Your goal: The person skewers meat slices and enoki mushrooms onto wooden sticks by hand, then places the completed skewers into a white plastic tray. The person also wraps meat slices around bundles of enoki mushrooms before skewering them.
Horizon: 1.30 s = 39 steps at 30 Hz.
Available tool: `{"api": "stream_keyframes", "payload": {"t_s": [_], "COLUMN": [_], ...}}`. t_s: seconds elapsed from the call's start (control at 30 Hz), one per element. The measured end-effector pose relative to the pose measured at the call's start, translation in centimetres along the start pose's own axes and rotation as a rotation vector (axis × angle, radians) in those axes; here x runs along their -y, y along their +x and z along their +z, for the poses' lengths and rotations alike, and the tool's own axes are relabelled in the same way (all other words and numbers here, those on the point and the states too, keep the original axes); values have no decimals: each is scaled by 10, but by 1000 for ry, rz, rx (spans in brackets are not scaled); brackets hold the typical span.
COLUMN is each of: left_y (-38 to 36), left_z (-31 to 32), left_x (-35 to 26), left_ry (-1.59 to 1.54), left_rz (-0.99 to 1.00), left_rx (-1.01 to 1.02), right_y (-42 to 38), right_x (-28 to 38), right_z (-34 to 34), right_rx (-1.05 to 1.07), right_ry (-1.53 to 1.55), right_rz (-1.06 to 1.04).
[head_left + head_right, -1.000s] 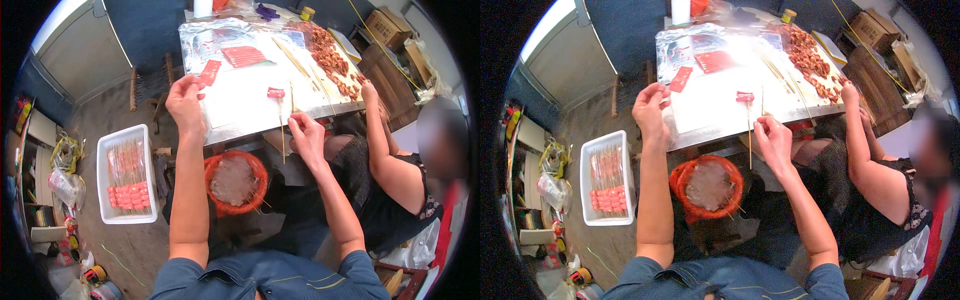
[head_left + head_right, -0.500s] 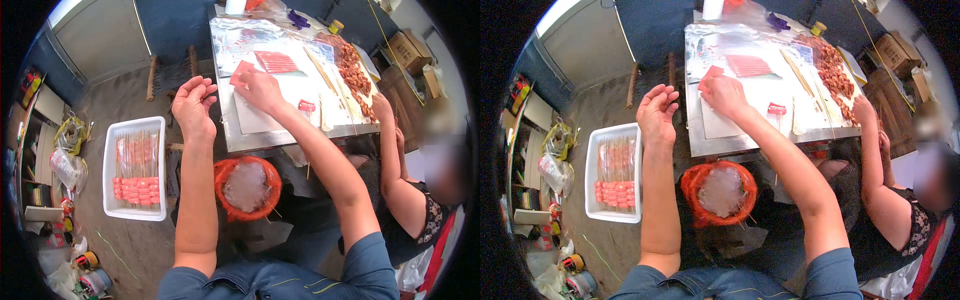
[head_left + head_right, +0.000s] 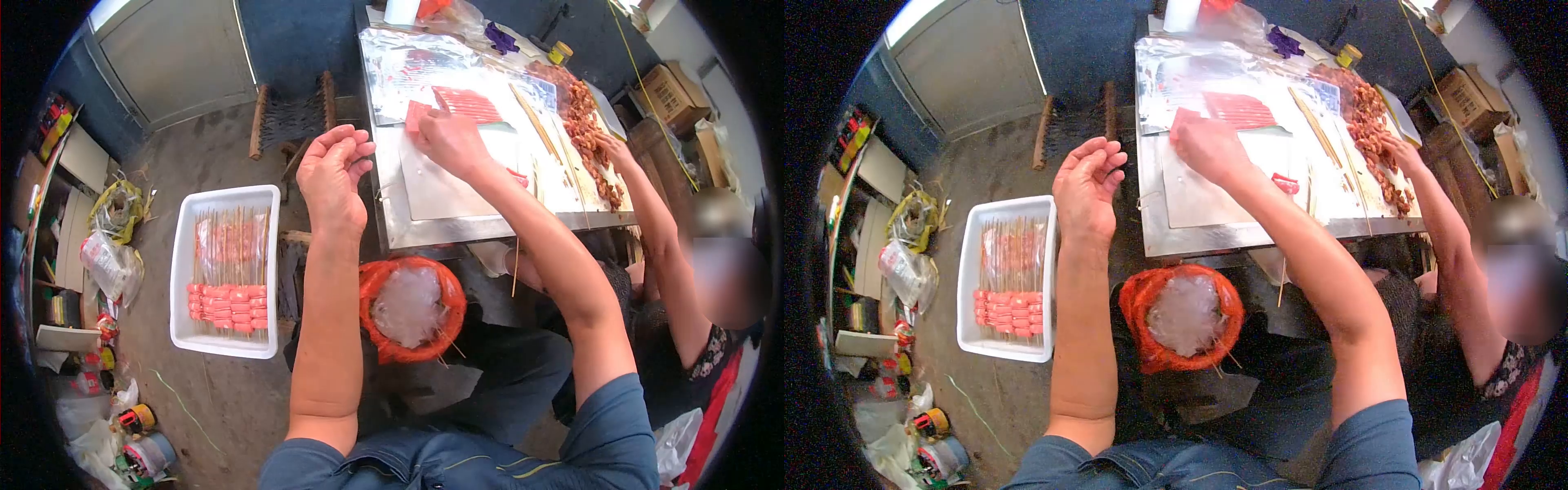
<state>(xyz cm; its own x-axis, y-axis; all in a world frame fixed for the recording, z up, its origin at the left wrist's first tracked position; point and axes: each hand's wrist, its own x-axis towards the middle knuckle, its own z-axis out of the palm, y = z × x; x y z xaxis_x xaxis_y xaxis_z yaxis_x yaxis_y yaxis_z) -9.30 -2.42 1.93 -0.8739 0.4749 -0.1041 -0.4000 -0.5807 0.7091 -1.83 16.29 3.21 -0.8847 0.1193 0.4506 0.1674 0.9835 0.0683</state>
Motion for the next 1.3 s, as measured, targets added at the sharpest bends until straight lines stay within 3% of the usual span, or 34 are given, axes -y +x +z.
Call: {"api": "stream_keyframes", "payload": {"t_s": [0.03, 0.07, 0.13, 0.27, 0.43, 0.6, 0.67, 0.73, 0.87, 1.07, 1.1, 1.2, 1.27, 1.3], "left_y": [1, 2, 2, 1, -4, 3, -2, -8, -18, -29, -31, -38, -43, -45], "left_z": [0, 0, 0, 0, 6, 7, 13, 19, 30, 45, 48, 55, 60, 62], "left_x": [1, 1, 1, 1, 4, 20, 23, 26, 35, 56, 59, 65, 66, 67], "left_ry": [-7, -14, -16, -13, -7, 62, 98, 143, 251, 317, 324, 353, 380, 382], "left_rz": [1, 2, -9, -17, -39, -37, -25, -11, 10, 60, 49, 33, 6, -9], "left_rx": [2, 6, 12, 38, 47, 131, 166, 225, 349, 468, 502, 550, 611, 626], "right_y": [-5, -11, -29, -78, -116, -127, -134, -149, -182, -183, -176, -170, -175, -178], "right_x": [-3, -7, -1, 29, 48, 45, 36, 19, -41, -86, -83, -86, -91, -92], "right_z": [-4, -9, -31, -56, -55, -69, -81, -87, -101, -92, -97, -89, -79, -79], "right_rx": [-154, -151, 57, 121, 102, 34, -134, -209, -228, -4, 126, 180, 105, 21], "right_ry": [60, 57, 15, -6, 136, 160, 177, 230, 246, 40, 114, 189, 234, 508], "right_rz": [-54, -51, -35, -105, -134, -32, 82, 345, 797, 1001, 1022, 1010, 1031, 1116]}}
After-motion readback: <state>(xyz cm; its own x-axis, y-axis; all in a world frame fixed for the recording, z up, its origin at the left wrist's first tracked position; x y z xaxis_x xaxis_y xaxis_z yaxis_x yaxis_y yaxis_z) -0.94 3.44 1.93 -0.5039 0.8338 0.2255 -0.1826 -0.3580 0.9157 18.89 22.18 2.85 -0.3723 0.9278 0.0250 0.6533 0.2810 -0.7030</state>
